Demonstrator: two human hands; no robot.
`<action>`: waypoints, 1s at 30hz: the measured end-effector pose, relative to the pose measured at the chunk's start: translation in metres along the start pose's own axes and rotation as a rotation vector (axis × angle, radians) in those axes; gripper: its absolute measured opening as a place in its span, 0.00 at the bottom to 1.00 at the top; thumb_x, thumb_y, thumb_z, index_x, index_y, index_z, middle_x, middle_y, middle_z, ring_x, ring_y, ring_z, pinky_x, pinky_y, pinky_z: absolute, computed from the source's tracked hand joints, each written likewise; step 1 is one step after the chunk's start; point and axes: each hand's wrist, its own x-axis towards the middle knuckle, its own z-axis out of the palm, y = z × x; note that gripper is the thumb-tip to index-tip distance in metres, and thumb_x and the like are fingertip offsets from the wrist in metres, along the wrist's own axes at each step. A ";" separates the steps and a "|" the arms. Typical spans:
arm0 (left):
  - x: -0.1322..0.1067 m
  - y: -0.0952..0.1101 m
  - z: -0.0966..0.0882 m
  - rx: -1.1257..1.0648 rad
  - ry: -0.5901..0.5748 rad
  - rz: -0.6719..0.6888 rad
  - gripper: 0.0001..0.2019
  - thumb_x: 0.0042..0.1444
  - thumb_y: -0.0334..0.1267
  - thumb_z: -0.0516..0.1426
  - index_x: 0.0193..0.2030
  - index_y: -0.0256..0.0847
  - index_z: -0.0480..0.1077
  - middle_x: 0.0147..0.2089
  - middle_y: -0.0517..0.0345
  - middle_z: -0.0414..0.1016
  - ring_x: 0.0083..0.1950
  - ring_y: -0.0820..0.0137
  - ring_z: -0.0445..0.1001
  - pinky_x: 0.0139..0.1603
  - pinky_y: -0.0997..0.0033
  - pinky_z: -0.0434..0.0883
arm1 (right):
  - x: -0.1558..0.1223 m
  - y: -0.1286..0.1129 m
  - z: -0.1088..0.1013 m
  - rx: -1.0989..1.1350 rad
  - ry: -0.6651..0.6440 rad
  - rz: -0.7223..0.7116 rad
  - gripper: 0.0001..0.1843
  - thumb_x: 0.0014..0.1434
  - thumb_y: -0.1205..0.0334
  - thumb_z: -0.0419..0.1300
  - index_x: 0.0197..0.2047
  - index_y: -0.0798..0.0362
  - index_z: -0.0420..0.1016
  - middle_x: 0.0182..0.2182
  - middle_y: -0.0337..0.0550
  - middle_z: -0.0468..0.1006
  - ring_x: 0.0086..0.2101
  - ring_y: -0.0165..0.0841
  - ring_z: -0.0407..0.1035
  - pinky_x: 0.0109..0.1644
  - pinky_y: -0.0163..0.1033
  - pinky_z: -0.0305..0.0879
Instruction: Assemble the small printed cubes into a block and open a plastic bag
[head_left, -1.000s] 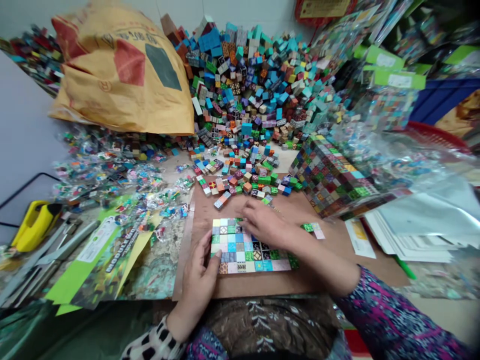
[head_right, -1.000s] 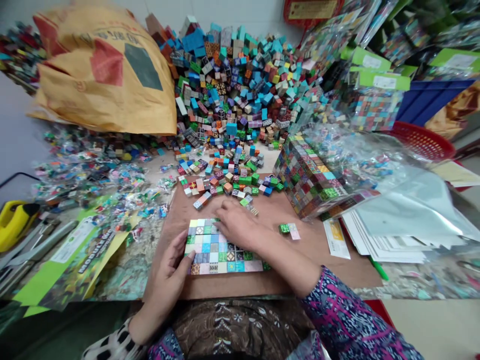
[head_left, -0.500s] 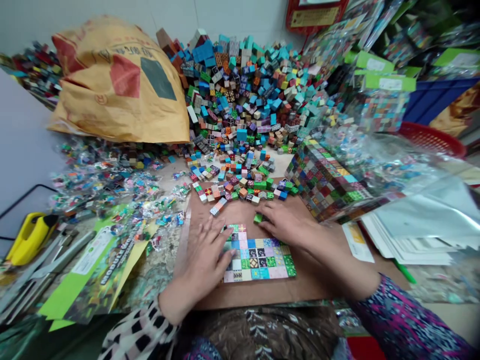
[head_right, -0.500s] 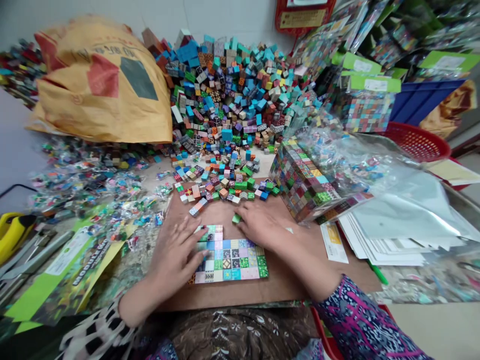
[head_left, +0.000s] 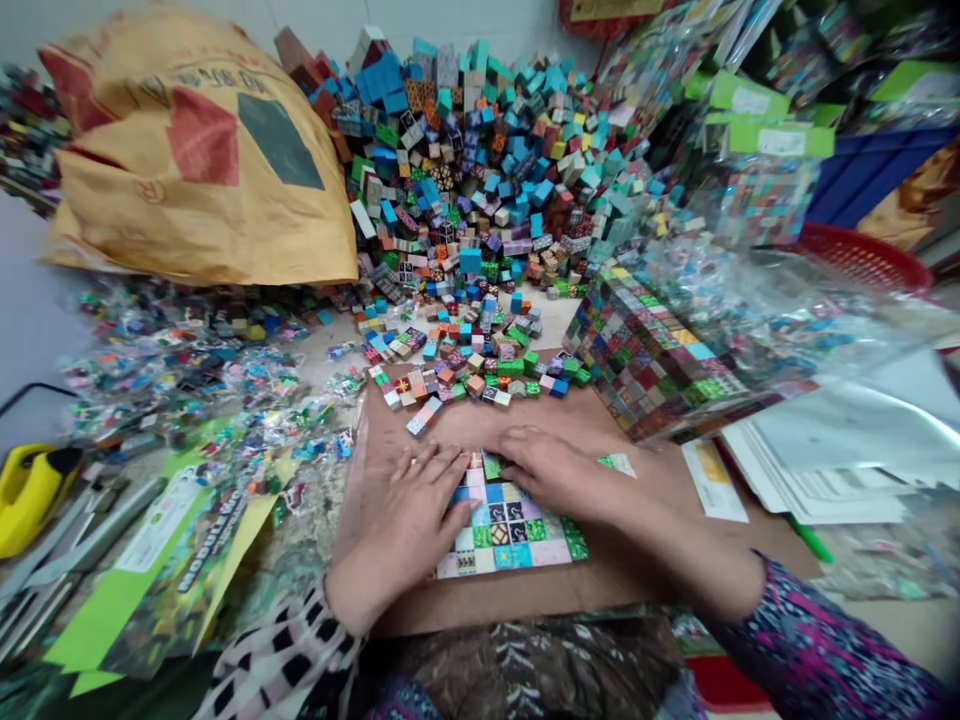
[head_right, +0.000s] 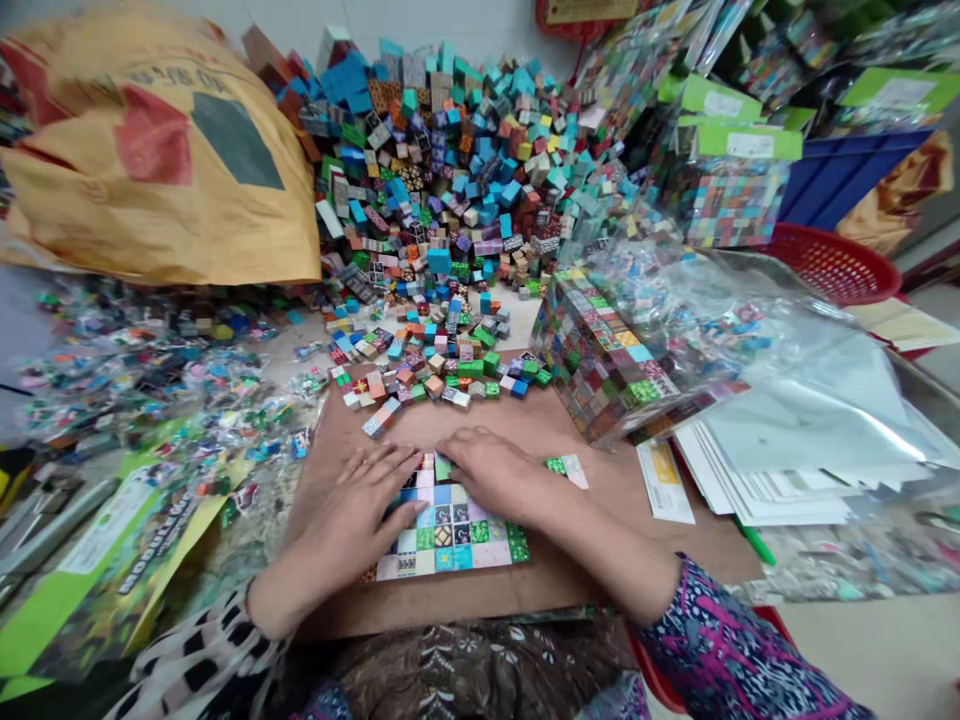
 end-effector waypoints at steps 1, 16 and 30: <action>0.000 0.002 -0.002 0.046 -0.028 -0.006 0.27 0.66 0.47 0.54 0.69 0.40 0.63 0.70 0.47 0.63 0.73 0.49 0.54 0.72 0.35 0.50 | -0.002 -0.001 0.002 -0.016 -0.001 0.010 0.18 0.65 0.69 0.53 0.55 0.58 0.75 0.49 0.55 0.79 0.50 0.42 0.72 0.56 0.49 0.67; 0.001 -0.002 0.003 0.204 -0.001 0.090 0.26 0.69 0.49 0.48 0.69 0.41 0.61 0.71 0.46 0.62 0.73 0.48 0.56 0.69 0.32 0.55 | -0.061 -0.001 -0.011 -0.288 0.211 0.159 0.21 0.64 0.72 0.47 0.56 0.57 0.74 0.53 0.56 0.75 0.51 0.45 0.69 0.54 0.49 0.68; 0.010 0.023 -0.001 0.275 -0.147 0.195 0.28 0.68 0.50 0.51 0.71 0.41 0.59 0.73 0.51 0.57 0.73 0.47 0.55 0.71 0.33 0.52 | -0.100 0.037 0.009 -0.265 0.312 0.439 0.16 0.71 0.62 0.47 0.50 0.56 0.75 0.44 0.54 0.74 0.41 0.42 0.73 0.46 0.47 0.70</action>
